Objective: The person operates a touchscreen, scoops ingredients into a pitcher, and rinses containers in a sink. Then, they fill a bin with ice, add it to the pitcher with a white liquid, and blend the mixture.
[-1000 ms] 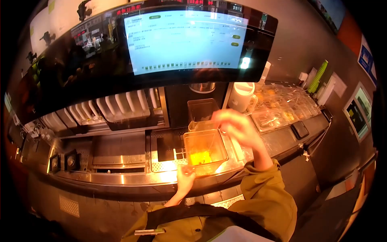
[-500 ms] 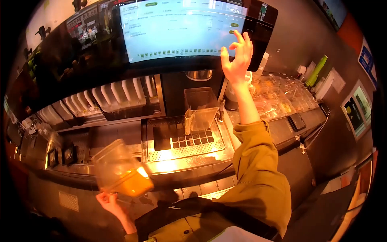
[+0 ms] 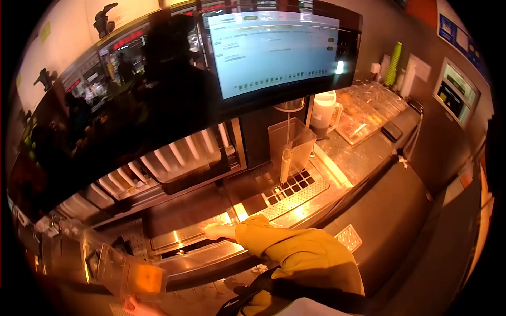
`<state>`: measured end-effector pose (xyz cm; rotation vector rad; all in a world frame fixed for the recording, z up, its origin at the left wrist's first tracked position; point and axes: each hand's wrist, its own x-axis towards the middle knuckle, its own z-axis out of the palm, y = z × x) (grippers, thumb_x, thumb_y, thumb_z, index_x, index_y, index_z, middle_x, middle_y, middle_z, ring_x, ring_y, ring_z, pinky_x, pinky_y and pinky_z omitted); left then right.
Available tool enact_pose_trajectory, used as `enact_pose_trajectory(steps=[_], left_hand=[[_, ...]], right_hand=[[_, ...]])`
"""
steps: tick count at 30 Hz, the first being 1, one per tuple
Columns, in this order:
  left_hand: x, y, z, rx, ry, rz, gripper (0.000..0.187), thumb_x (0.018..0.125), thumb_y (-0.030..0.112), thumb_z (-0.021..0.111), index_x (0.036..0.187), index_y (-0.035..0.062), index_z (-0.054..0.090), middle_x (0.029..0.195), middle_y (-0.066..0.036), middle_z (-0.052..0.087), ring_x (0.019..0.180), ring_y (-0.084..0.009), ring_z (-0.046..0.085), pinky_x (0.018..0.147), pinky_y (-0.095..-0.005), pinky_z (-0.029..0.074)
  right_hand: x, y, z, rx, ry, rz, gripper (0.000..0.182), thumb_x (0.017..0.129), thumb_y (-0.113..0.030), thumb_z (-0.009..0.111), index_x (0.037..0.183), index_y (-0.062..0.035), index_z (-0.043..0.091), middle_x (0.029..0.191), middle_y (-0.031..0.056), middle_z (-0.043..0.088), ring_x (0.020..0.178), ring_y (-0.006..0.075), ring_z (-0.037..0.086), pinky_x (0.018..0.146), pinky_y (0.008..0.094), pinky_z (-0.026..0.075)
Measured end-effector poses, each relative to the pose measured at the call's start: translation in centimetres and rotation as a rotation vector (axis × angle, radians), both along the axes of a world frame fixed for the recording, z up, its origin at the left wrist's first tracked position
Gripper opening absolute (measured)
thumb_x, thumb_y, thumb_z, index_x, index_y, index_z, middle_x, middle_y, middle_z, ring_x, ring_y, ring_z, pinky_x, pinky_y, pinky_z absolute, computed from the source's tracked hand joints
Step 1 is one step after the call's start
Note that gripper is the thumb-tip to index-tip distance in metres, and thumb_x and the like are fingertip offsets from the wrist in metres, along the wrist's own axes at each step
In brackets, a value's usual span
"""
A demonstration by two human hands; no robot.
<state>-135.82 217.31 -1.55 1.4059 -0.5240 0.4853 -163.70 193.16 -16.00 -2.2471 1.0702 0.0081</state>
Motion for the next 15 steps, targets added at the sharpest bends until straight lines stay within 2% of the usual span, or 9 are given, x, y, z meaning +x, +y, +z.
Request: enact_pose_trajectory(steps=[1,4,5,7,8,10,11,13,15], left_hand=[[1.3,-0.6,0.0,0.071,-0.131,0.089,0.040,0.075,0.046,0.055,0.077,0.0056,0.054,0.074,-0.011,0.056,0.066,-0.0272,0.052,0.060,-0.0372,0.042],[5.3,-3.5,-0.1,-0.145,0.227,-0.131,0.014,0.070,0.004,0.056,0.077,0.0010,0.045,0.079,-0.006,0.050,0.070,-0.0174,0.046,0.067,-0.0291,0.042],[6.0,-3.5,0.6,0.042,0.228,-0.048,0.018,0.071,0.006,0.058,0.084,-0.0011,0.048,0.086,-0.009,0.053,0.076,-0.0198,0.050,0.071,-0.0313,0.044],[9.5,-4.6,-0.8,0.056,0.159,-0.078,0.030,0.072,0.009,0.059,0.099,-0.0030,0.050,0.094,-0.014,0.056,0.082,-0.0227,0.054,0.073,-0.0335,0.046],[10.5,-5.1,-1.7,0.042,0.280,-0.013,0.030,0.072,0.008,0.059,0.099,-0.0032,0.050,0.095,-0.015,0.056,0.080,-0.0234,0.055,0.073,-0.0345,0.046],[11.1,-6.3,-1.6,-0.019,0.363,-0.026,0.021,0.068,0.004,0.059,0.086,0.0005,0.048,0.082,-0.008,0.052,0.073,-0.0176,0.051,0.068,-0.0295,0.044],[11.3,-7.0,-1.4,-0.050,0.405,-0.030,0.018,0.066,0.002,0.059,0.080,0.0024,0.047,0.075,-0.004,0.051,0.069,-0.0147,0.049,0.066,-0.0270,0.044],[14.2,-8.4,-4.1,-0.168,0.292,0.009,0.025,0.059,-0.001,0.061,0.079,0.0019,0.047,0.074,-0.005,0.050,0.066,-0.0144,0.049,0.062,-0.0263,0.044],[14.2,-9.7,-4.3,-0.276,0.303,-0.028,0.024,0.056,-0.005,0.059,0.073,0.0029,0.043,0.066,-0.003,0.046,0.059,-0.0110,0.045,0.056,-0.0234,0.041]], right_hand=[[2.6,-2.2,-6.3,-0.170,0.031,0.030,0.053,0.076,-0.027,0.048,0.124,-0.0100,0.034,0.131,0.0175,0.027,0.121,0.0271,0.027,0.099,0.0378,0.020],[-0.5,0.8,3.4,-0.399,0.292,0.272,0.052,0.074,-0.023,0.051,0.123,-0.0126,0.037,0.129,0.0168,0.029,0.121,0.0266,0.027,0.099,0.0360,0.021],[-0.4,0.6,3.8,-0.397,0.228,0.291,0.045,0.076,-0.023,0.050,0.119,-0.0121,0.041,0.124,0.0168,0.035,0.117,0.0261,0.031,0.096,0.0335,0.025],[-0.3,0.2,4.1,-0.060,-0.027,0.247,0.042,0.077,-0.023,0.049,0.117,-0.0118,0.043,0.121,0.0165,0.038,0.113,0.0265,0.034,0.093,0.0338,0.028],[-1.0,-0.1,4.1,0.206,-0.165,0.173,0.040,0.078,-0.023,0.048,0.116,-0.0116,0.044,0.119,0.0164,0.039,0.111,0.0266,0.036,0.091,0.0340,0.029],[-2.0,-1.9,3.3,0.606,-0.308,-0.119,0.037,0.079,-0.023,0.046,0.114,-0.0113,0.046,0.115,0.0161,0.042,0.107,0.0270,0.039,0.088,0.0343,0.032],[-1.0,-4.2,2.5,0.598,-0.273,-0.271,0.035,0.080,-0.023,0.046,0.113,-0.0111,0.046,0.113,0.0159,0.043,0.105,0.0272,0.041,0.086,0.0345,0.033],[5.0,-9.4,-0.5,-0.029,0.150,-0.411,0.023,0.083,-0.027,0.042,0.096,-0.0086,0.050,0.092,0.0154,0.047,0.090,0.0285,0.046,0.075,0.0381,0.038],[5.7,-12.5,-5.2,-0.887,0.179,-0.157,0.020,0.083,-0.024,0.041,0.084,-0.0070,0.052,0.080,0.0144,0.047,0.078,0.0289,0.048,0.067,0.0416,0.039]])
